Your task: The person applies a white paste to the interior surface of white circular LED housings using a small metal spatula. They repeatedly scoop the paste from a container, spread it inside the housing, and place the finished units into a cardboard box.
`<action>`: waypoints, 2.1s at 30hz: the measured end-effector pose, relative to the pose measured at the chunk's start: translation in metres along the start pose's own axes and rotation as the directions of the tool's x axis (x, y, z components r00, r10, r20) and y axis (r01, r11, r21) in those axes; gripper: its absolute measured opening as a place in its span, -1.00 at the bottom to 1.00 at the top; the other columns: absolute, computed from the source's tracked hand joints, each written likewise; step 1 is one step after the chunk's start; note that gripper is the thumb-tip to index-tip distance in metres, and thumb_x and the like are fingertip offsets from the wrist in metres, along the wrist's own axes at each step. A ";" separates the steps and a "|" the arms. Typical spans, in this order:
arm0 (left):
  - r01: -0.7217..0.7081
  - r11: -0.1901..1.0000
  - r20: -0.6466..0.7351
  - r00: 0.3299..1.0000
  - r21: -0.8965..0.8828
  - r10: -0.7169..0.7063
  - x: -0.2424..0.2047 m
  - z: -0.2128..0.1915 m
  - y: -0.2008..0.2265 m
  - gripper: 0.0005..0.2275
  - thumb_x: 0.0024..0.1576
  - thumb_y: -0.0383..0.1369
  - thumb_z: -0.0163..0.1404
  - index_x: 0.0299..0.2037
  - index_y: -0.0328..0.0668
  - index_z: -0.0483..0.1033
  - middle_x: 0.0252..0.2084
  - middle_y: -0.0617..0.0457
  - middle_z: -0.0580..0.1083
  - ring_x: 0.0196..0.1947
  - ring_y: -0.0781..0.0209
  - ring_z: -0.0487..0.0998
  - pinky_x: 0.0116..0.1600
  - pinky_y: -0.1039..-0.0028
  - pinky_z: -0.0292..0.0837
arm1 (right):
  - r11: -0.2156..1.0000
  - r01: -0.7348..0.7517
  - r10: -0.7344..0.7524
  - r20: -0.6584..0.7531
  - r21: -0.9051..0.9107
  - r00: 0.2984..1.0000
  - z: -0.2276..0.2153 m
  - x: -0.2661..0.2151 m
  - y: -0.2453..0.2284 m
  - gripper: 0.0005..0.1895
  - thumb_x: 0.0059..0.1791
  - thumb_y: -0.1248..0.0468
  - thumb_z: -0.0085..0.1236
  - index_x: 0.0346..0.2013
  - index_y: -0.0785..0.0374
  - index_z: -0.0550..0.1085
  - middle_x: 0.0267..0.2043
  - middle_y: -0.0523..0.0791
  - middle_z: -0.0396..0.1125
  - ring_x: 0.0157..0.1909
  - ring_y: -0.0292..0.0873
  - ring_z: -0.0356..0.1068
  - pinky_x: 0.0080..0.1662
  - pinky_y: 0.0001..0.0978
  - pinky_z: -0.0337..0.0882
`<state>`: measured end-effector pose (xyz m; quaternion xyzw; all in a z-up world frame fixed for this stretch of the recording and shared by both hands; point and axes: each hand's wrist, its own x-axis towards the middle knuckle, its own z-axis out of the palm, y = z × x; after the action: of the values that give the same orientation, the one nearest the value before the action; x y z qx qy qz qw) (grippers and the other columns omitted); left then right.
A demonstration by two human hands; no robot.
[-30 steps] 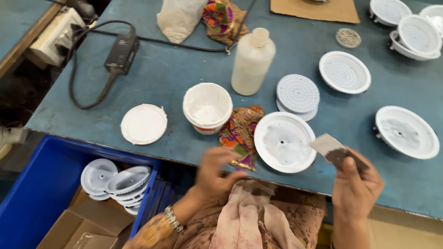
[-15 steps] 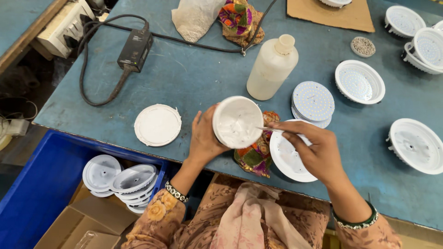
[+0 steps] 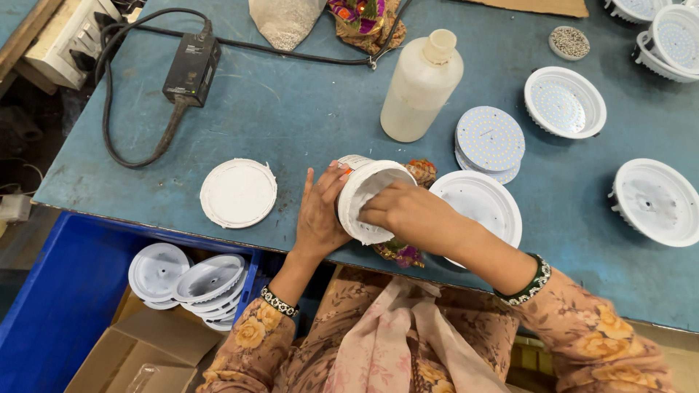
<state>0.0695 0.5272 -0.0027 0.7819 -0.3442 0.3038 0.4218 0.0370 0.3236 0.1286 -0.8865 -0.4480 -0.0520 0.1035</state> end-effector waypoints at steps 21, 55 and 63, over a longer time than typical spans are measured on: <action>0.059 0.998 0.015 0.998 -0.004 -0.059 0.000 0.000 -0.002 -0.08 -0.10 -0.04 0.41 0.38 -0.08 0.05 0.42 -0.09 0.27 0.49 -0.11 0.24 0.55 -0.21 -0.07 | 0.525 -0.206 0.717 -0.298 0.826 0.630 0.019 -0.047 0.002 -0.76 0.09 0.46 0.07 0.03 0.34 0.57 0.02 -0.06 0.55 0.02 -0.17 0.53 0.12 -0.31 0.48; 0.413 0.852 0.442 0.861 -0.321 -0.251 0.063 0.110 0.062 -0.60 0.31 -0.20 -0.03 0.19 -0.38 0.40 0.12 -0.23 0.44 0.13 -0.12 0.50 0.17 0.19 0.42 | 0.647 -0.756 0.661 -0.571 0.102 0.488 0.048 -0.172 0.000 -0.72 0.02 0.41 0.19 0.02 0.17 0.58 -0.07 -0.07 0.52 -0.14 0.02 0.49 -0.10 -0.22 0.47; 0.362 0.927 0.682 0.653 0.101 -0.330 0.098 0.150 0.060 -0.72 0.17 -0.15 0.03 -0.05 -0.11 0.58 -0.06 -0.16 0.49 -0.06 -0.16 0.55 0.01 0.05 0.42 | 0.620 -0.743 0.716 -0.569 0.252 0.404 0.035 -0.179 -0.016 -0.72 0.04 0.42 0.18 0.04 0.20 0.59 -0.06 -0.02 0.51 -0.16 0.01 0.52 -0.14 -0.27 0.49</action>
<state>0.1064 0.3452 0.0299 0.8795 -0.3269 -0.1015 0.3307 -0.0821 0.2003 0.0640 -0.9227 0.0459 -0.2993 0.2385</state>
